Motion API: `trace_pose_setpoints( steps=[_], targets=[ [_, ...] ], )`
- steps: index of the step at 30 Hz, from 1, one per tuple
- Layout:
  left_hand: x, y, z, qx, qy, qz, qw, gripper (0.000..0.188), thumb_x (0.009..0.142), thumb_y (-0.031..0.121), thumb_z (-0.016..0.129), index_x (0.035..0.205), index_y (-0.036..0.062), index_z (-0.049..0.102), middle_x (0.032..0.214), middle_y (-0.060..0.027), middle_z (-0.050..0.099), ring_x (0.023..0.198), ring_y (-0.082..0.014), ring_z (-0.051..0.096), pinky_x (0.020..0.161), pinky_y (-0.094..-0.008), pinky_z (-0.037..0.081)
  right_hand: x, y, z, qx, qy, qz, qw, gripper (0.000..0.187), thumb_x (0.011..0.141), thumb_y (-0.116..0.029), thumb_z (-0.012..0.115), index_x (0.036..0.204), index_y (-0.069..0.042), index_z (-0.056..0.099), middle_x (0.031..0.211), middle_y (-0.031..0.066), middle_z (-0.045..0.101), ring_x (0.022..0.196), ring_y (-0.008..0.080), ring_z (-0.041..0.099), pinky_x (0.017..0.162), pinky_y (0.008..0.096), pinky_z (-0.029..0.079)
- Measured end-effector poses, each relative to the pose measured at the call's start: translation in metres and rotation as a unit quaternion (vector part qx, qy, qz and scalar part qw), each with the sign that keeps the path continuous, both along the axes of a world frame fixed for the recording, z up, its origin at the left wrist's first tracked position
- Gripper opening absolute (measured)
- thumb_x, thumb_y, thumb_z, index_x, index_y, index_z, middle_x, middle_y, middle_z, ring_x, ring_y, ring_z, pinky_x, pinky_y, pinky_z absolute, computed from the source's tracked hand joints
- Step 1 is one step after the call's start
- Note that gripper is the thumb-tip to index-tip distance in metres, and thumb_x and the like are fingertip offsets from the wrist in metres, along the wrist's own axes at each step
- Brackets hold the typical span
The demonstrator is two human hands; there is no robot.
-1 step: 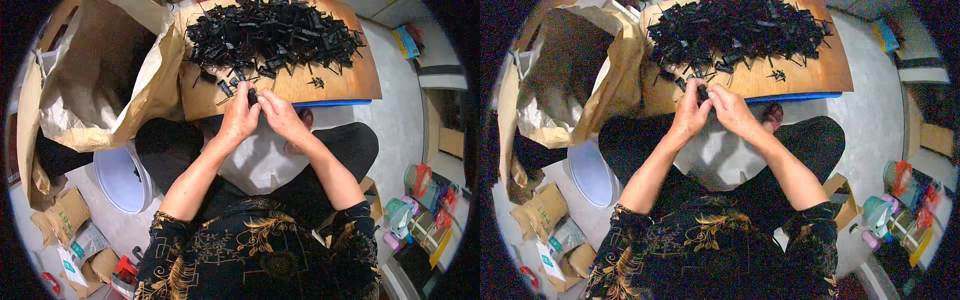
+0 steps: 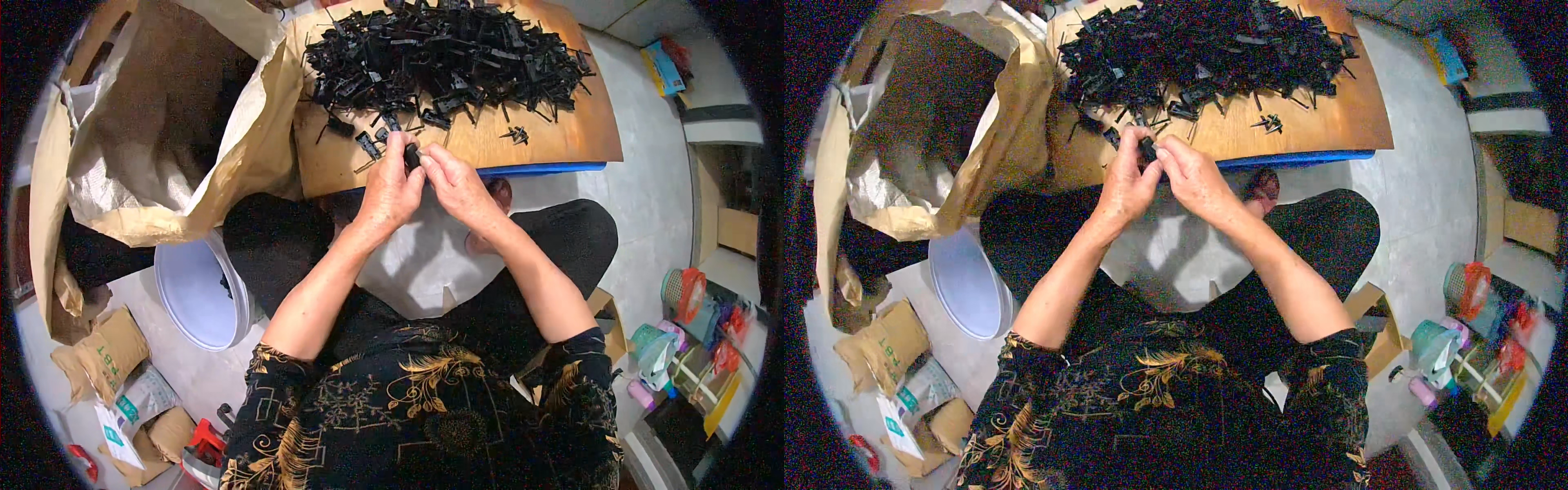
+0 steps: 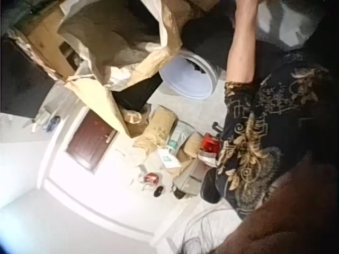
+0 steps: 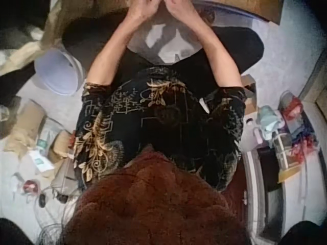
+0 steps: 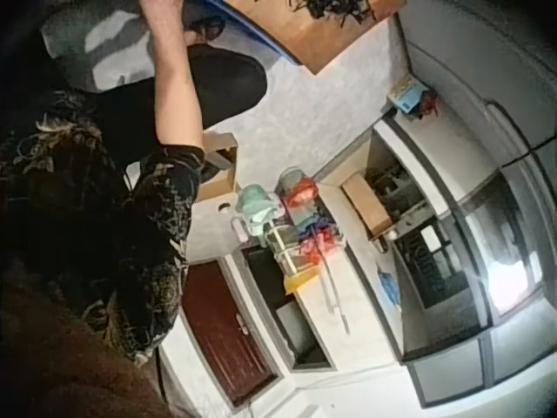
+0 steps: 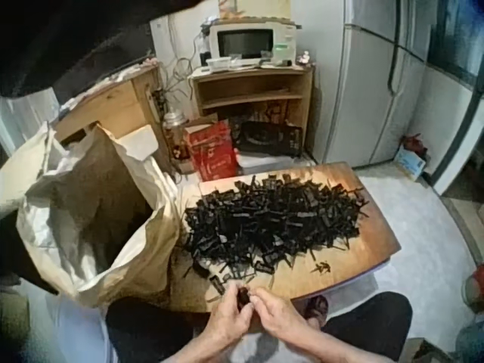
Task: Sorting small black items from a pile into a bucket.
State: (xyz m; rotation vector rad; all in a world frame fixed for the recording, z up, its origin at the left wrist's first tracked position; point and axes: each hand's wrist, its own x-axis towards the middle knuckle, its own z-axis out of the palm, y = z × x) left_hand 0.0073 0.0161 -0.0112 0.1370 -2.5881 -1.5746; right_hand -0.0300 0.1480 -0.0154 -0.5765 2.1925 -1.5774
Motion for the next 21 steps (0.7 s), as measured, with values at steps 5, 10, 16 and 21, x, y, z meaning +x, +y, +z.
trace_pose_setpoints(
  steps=[5,10,16,21],
  targets=[
    [-0.008,0.001,0.016,0.319,-0.070,0.010,0.945,0.028,0.081,0.004,0.055,0.106,0.0078,0.041,0.077,-0.0007,0.054,0.056,-0.0077,0.049,0.047,-0.0195,0.039,-0.004,0.005,-0.003,-0.102,0.029,-0.052,0.993,0.033,0.093,-0.029,0.044,0.112,-0.003,0.046,0.078,0.0024,0.055,0.061,0.0109,0.050,0.057,0.0235,0.043],
    [0.002,-0.016,0.031,0.540,-0.119,-0.019,0.833,0.030,0.081,0.001,0.050,0.109,0.0099,0.045,0.083,-0.0058,0.055,0.056,-0.0107,0.050,0.044,-0.0189,0.037,0.002,0.017,0.013,-0.109,-0.189,-0.005,0.976,0.033,0.090,-0.029,0.050,0.110,-0.002,0.048,0.078,0.0045,0.057,0.043,0.0036,0.040,0.041,0.0170,0.033],
    [0.009,-0.014,0.028,0.494,-0.161,-0.040,0.854,0.036,0.085,0.006,0.048,0.121,0.0082,0.044,0.084,-0.0060,0.054,0.059,-0.0107,0.050,0.045,-0.0185,0.037,0.008,0.023,0.020,-0.176,-0.167,0.003,0.970,0.025,0.089,-0.025,0.053,0.101,-0.003,0.051,0.076,0.0024,0.057,0.047,0.0020,0.042,0.042,0.0147,0.033],
    [0.014,-0.015,0.034,0.518,-0.174,-0.148,0.824,0.038,0.088,0.013,0.051,0.123,0.0048,0.042,0.082,-0.0079,0.057,0.056,-0.0101,0.051,0.042,-0.0171,0.035,0.008,0.027,0.030,-0.204,-0.218,0.015,0.954,0.023,0.088,-0.020,0.054,0.105,-0.005,0.052,0.075,-0.0014,0.057,0.048,0.0006,0.041,0.040,0.0141,0.031]
  ],
)
